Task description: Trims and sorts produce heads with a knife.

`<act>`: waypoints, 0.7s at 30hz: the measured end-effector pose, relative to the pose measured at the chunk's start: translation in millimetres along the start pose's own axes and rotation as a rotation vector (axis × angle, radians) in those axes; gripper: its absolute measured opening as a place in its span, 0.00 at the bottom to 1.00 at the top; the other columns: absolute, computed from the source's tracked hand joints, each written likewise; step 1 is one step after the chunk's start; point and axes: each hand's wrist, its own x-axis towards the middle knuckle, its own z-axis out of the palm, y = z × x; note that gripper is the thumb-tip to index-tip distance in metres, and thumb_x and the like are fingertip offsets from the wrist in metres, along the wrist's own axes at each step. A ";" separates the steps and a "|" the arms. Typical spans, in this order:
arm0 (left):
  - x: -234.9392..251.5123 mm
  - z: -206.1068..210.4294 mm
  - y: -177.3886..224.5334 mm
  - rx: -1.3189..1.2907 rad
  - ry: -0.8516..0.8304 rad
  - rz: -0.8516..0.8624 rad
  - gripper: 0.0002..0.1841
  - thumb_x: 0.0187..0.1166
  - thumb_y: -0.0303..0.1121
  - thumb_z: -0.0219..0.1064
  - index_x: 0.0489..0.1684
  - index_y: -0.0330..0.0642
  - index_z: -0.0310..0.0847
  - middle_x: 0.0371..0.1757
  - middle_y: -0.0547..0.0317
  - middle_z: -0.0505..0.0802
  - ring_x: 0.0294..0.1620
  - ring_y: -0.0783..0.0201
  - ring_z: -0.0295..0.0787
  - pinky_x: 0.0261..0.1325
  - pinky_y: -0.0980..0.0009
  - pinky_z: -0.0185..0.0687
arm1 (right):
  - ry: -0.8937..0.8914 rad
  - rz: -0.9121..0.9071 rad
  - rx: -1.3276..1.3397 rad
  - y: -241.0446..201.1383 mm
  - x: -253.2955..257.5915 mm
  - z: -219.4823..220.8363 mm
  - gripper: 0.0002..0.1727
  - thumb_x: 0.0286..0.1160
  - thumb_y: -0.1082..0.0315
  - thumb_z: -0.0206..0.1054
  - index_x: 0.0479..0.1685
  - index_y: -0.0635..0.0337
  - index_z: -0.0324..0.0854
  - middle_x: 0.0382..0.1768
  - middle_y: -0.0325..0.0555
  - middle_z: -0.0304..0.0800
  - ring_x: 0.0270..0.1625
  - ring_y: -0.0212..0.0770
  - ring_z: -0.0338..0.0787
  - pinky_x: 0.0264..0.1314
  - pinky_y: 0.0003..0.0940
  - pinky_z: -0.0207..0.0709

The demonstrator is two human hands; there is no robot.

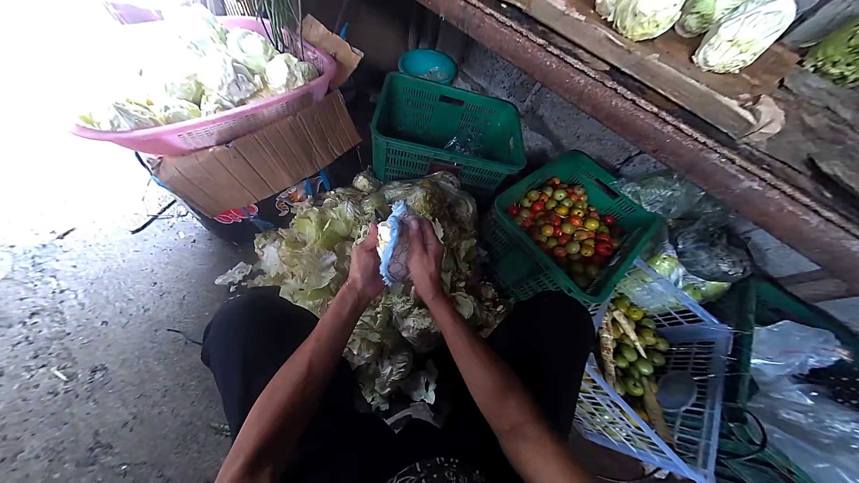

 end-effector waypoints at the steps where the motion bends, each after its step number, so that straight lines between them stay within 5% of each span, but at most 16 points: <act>1: -0.7 3.6 3.2 0.014 0.045 0.022 0.32 0.94 0.55 0.30 0.61 0.47 0.80 0.47 0.57 0.94 0.49 0.63 0.93 0.52 0.62 0.90 | -0.039 0.097 0.122 -0.6 5.7 -5.2 0.26 0.95 0.51 0.43 0.68 0.60 0.79 0.50 0.48 0.89 0.49 0.36 0.88 0.53 0.40 0.84; 3: -0.6 8.9 8.2 0.004 0.092 0.052 0.31 0.95 0.55 0.31 0.68 0.45 0.75 0.55 0.55 0.93 0.55 0.60 0.91 0.58 0.60 0.88 | -0.007 0.131 0.305 -7.5 9.9 -14.3 0.32 0.92 0.40 0.37 0.81 0.47 0.70 0.69 0.37 0.83 0.66 0.28 0.83 0.69 0.36 0.80; 5: -0.1 6.8 8.7 -0.006 0.073 0.051 0.34 0.93 0.58 0.29 0.73 0.44 0.72 0.59 0.52 0.91 0.59 0.58 0.90 0.62 0.58 0.87 | 0.033 -0.183 0.139 -9.4 7.3 -17.3 0.28 0.93 0.51 0.45 0.78 0.62 0.70 0.73 0.46 0.78 0.73 0.32 0.78 0.75 0.34 0.75; 6: -2.7 7.0 6.5 0.003 0.078 0.038 0.34 0.93 0.58 0.28 0.68 0.46 0.76 0.54 0.55 0.93 0.55 0.60 0.91 0.59 0.59 0.88 | -0.006 -0.409 -0.015 -2.2 8.1 -18.1 0.26 0.85 0.58 0.58 0.71 0.71 0.75 0.77 0.58 0.75 0.80 0.44 0.74 0.82 0.41 0.70; 8: -6.8 8.3 0.5 0.031 0.101 0.005 0.28 0.95 0.50 0.30 0.53 0.50 0.79 0.41 0.60 0.93 0.44 0.65 0.91 0.48 0.63 0.89 | 0.004 -0.752 -0.368 22.0 13.9 -8.6 0.21 0.68 0.55 0.73 0.51 0.63 0.91 0.67 0.67 0.83 0.75 0.62 0.80 0.79 0.53 0.73; 10: -6.4 2.4 -6.2 0.026 0.076 -0.036 0.26 0.95 0.49 0.32 0.55 0.50 0.79 0.42 0.60 0.92 0.46 0.64 0.91 0.51 0.62 0.88 | 0.048 -0.804 -0.496 40.6 14.9 -3.0 0.15 0.66 0.57 0.71 0.37 0.60 0.92 0.56 0.63 0.89 0.63 0.61 0.87 0.68 0.49 0.81; 13: -5.1 2.9 -11.5 -0.020 0.076 -0.054 0.27 0.95 0.51 0.32 0.56 0.50 0.80 0.43 0.59 0.93 0.47 0.64 0.91 0.52 0.62 0.88 | 0.070 -0.804 -0.551 42.5 16.1 -3.8 0.15 0.69 0.57 0.67 0.30 0.60 0.91 0.50 0.58 0.91 0.59 0.57 0.89 0.63 0.45 0.83; 15: -4.5 2.9 -12.0 -0.012 0.095 -0.055 0.26 0.95 0.49 0.32 0.56 0.49 0.79 0.43 0.59 0.93 0.47 0.64 0.91 0.53 0.61 0.88 | 0.017 -0.680 -0.439 36.6 13.9 -6.5 0.15 0.71 0.60 0.67 0.33 0.64 0.91 0.53 0.59 0.91 0.62 0.54 0.88 0.66 0.44 0.82; 17: -2.3 4.6 -10.5 0.032 0.140 -0.050 0.24 0.95 0.46 0.35 0.58 0.45 0.78 0.44 0.57 0.93 0.46 0.62 0.91 0.53 0.60 0.88 | -0.089 -0.256 -0.007 24.7 9.9 -14.7 0.17 0.85 0.68 0.58 0.54 0.76 0.84 0.62 0.56 0.88 0.66 0.44 0.86 0.70 0.39 0.80; 19: 2.0 6.3 -4.5 0.019 0.100 -0.057 0.29 0.95 0.53 0.35 0.72 0.41 0.72 0.56 0.48 0.92 0.55 0.54 0.92 0.59 0.56 0.89 | 0.083 0.148 0.519 21.2 14.0 -20.2 0.26 0.92 0.48 0.42 0.69 0.55 0.75 0.55 0.40 0.88 0.56 0.34 0.88 0.59 0.36 0.84; 21: 3.5 8.7 -3.9 0.152 0.056 -0.057 0.32 0.94 0.57 0.33 0.79 0.42 0.68 0.62 0.45 0.91 0.58 0.52 0.91 0.61 0.55 0.89 | 0.231 0.332 0.700 34.3 16.4 -21.9 0.31 0.87 0.31 0.39 0.70 0.39 0.73 0.48 0.35 0.87 0.48 0.33 0.88 0.49 0.37 0.85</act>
